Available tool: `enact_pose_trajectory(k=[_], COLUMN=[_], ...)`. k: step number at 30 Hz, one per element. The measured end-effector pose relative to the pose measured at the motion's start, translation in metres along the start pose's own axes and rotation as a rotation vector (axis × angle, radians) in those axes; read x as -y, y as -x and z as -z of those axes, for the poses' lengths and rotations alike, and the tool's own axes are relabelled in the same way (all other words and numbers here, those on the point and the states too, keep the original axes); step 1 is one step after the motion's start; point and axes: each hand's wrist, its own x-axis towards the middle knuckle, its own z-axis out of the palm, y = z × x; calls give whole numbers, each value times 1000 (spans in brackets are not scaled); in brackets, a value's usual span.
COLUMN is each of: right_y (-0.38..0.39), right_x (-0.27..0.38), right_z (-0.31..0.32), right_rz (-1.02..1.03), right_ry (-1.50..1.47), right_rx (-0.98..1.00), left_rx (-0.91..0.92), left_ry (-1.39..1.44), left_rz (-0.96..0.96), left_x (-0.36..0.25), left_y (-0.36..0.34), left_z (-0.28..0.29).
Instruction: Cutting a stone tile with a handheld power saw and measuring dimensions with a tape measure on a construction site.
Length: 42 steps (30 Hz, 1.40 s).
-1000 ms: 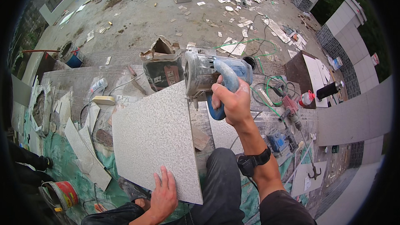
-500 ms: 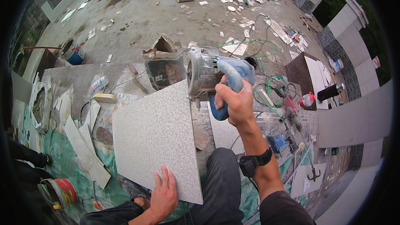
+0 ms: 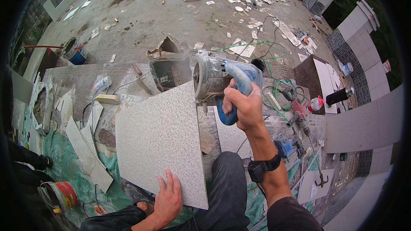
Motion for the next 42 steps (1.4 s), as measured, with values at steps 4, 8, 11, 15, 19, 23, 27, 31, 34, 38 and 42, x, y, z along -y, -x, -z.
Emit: enact_pose_trajectory(k=[4,8,11,15,19,23,27,31,34,38,42], right_y=[3,5,8,11,13,14,15,19,23,25,28], right_x=[2,3,5,7,6,6,6,6,10,9,10], right_z=[-2,1,-2,-4,-2,-1,2,-2,-4,-2,-2], right_rz=[-4,-12,-12,-19,-20,-22,-33,-35,-55,-51,-54], right_ry=[-9,-10,-12,4,2,-61,-26,-25,-15,-46,-48], right_rx=[-4,11,3,-5,-9,17,11,5,-20,-4,-15], left_rx=[-4,-2,-5,3,-1,7,-3,-10,-16,-17,-10], left_ry=[13,11,9,0,-4,-14,-31,-25,-25,-8,-3], left_rz=[6,19,18,11,8,7,-4,5,-4,6,8], left_x=[0,-1,-1,-1,-1,0,0,-1,0,-1,-1], left_y=[0,-1,-1,0,-1,-1,-1,0,0,0,0], left_z=[2,3,3,5,6,6,4,3,3,4,5])
